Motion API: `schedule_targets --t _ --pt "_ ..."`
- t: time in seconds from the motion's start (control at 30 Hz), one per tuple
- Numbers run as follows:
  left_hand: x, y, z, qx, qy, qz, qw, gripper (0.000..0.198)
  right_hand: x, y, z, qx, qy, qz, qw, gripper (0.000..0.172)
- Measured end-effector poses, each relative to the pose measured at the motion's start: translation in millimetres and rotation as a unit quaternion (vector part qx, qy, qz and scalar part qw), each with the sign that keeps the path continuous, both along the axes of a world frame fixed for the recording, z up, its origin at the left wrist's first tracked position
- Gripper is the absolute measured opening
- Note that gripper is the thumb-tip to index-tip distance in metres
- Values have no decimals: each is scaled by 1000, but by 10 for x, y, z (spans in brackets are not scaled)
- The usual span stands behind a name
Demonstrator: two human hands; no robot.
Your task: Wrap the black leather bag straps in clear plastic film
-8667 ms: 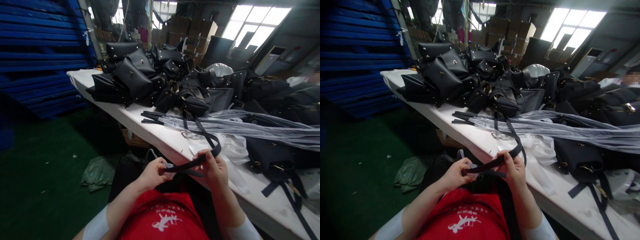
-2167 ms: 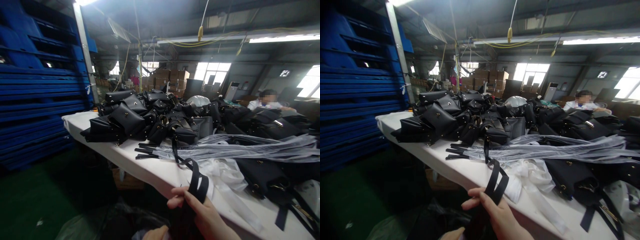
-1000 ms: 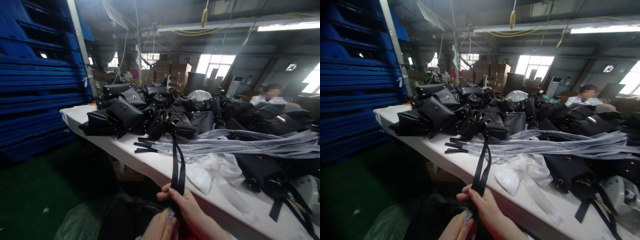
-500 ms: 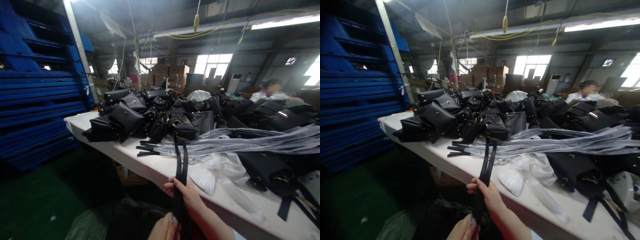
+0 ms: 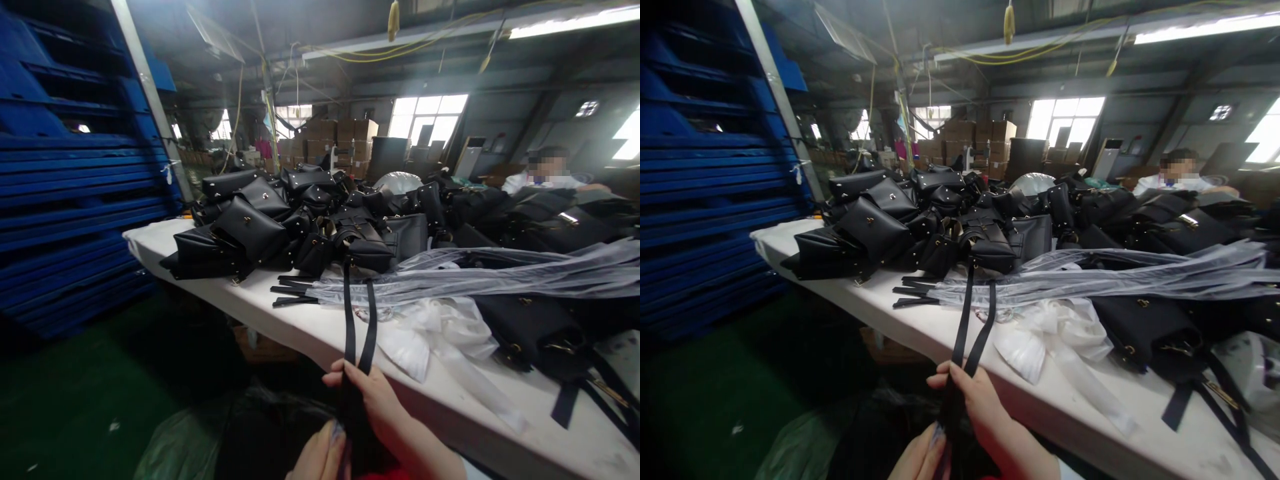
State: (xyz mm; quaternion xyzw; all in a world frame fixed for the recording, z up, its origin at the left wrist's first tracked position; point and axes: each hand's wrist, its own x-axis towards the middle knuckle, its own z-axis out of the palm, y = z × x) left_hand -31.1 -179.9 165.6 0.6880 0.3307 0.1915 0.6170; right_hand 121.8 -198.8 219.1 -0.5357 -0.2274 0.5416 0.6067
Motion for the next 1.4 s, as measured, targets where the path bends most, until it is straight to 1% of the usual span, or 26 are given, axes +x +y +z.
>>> schedule_targets --t 0.03,0.1,0.2,0.27,0.3,0.37,0.47,0.5,0.57,0.6,0.67,0.7,0.73,0.77,0.8,0.83,0.93,1.0,1.03,1.1,1.23,1.33,1.4 --pt "30 30 92 6 -10 -26 1000 52 32 31 89 12 -10 3 1000 52" --pt "120 129 372 15 -40 -66 997 54 63 92 279 53 -16 23 998 51" --pt "279 311 879 46 -87 -48 994 49 29 148 507 119 6 50 992 48" --pt "374 405 1142 58 -113 -40 991 45 7 170 625 144 27 60 987 46" --pt "417 438 1230 54 -122 -42 990 44 17 187 693 145 35 57 987 45" --pt "500 483 1332 39 -132 -54 989 44 102 257 881 137 32 36 989 43" --pt "632 552 1435 42 -134 -74 987 45 345 452 1298 158 3 -21 987 41" --pt "681 590 1492 45 -135 -76 987 46 423 521 1446 177 -6 -33 984 39" --pt "784 692 1665 39 -151 -67 985 47 521 625 1694 217 -17 -38 975 34" --pt "835 752 1773 35 -165 -58 984 48 532 653 1781 228 -25 -28 973 33" --pt "922 861 1987 30 -190 -42 980 50 503 668 1881 225 -46 4 973 35" --pt "956 899 2067 32 -198 -37 979 51 484 667 1908 214 -55 23 975 37" --pt "982 920 2117 37 -200 -32 979 53 477 668 1931 206 -62 37 976 38" --pt "1003 923 2128 40 -199 -27 979 54 490 676 1959 207 -64 42 975 38" --pt "1019 909 2100 38 -196 -22 980 55 525 693 1997 218 -60 38 973 37" --pt "1032 881 2038 32 -190 -18 981 57 581 718 2046 234 -52 26 970 34" --pt "1058 774 1752 -5 -172 -17 985 64 788 810 2188 265 -32 -2 964 29" --pt "1062 731 1602 -21 -180 -18 983 65 866 850 2203 269 -38 7 962 30" --pt "1063 725 1562 -25 -189 -16 981 64 872 858 2176 274 -43 15 961 33" --pt "1064 740 1545 -26 -209 -13 978 62 826 847 2077 285 -50 32 957 40" --pt "1083 791 1593 -22 -230 1 973 63 661 738 1871 286 -57 42 956 51" --pt "1095 789 1574 -11 -234 0 972 63 582 638 1777 264 -77 55 960 53" --pt "1095 779 1548 -2 -236 9 972 61 553 590 1719 259 -104 74 957 53"
